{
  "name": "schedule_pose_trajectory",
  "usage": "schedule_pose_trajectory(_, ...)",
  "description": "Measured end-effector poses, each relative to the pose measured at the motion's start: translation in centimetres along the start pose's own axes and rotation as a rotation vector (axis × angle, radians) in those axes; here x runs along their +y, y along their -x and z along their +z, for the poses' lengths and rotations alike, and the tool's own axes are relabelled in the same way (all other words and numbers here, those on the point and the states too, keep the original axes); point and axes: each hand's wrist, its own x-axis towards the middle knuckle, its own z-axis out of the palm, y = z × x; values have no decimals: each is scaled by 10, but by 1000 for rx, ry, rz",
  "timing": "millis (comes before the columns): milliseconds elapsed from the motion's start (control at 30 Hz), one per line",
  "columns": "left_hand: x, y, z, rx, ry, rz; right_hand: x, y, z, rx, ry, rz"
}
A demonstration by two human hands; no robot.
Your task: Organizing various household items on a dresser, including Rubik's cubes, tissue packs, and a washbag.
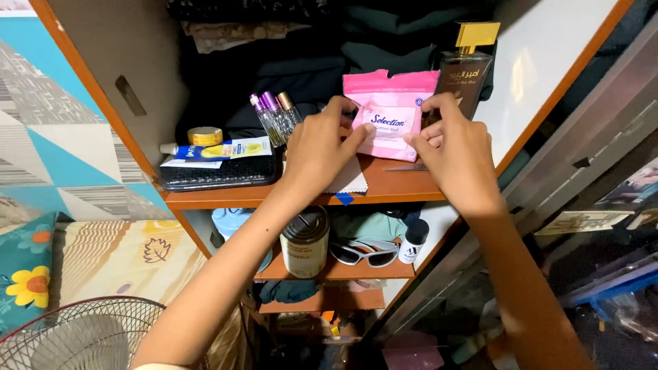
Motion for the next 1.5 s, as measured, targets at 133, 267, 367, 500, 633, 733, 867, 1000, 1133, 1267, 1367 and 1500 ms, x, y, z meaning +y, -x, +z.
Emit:
schedule_pose_trajectory(133, -14, 3, 8, -22, 78, 83, 10, 0, 5, 3, 8, -27)
schedule_pose_trajectory(267, -13, 3, 4, -65, -23, 99, 16, 2, 9, -7, 0, -28)
schedule_pose_trajectory(367, -5, 2, -2, -81, -30, 64, 14, 4, 11, 6, -20, -2)
schedule_pose_trajectory(500, 4, 3, -7, -127, -21, -53, 14, 6, 13, 39, -62, 27)
schedule_pose_trajectory(633, 0, 2, -7, 19, -57, 111, 21, 7, 15, 65, -62, 6)
schedule_pose_trajectory(733, 1, 4, -9, 12, -20, 60, 18, 11, 14, 106, -11, -29)
schedule_pose_trajectory(867, 8, 9, -14, 113, -62, 95, 3, 17, 9, 198, 57, -10)
schedule_pose_trajectory(1000, 25, 24, -40, 375, -265, 242, -16, 22, 13, 310, 198, -167)
schedule_pose_trajectory(1133, 16, 42, -84, 320, -364, 167, -46, 19, 28, 294, 175, -247)
schedule_pose_trajectory(1267, 1, 53, -143, 232, -551, 72, -76, -1, 57, 143, -7, -378)
schedule_pose_trajectory(1367, -9, 63, -179, 220, -565, -20, -104, -19, 87, -25, -121, -398)
schedule_pose_trajectory(1500, -22, 78, -200, 136, -604, -137, -129, -48, 135, -236, -224, -453)
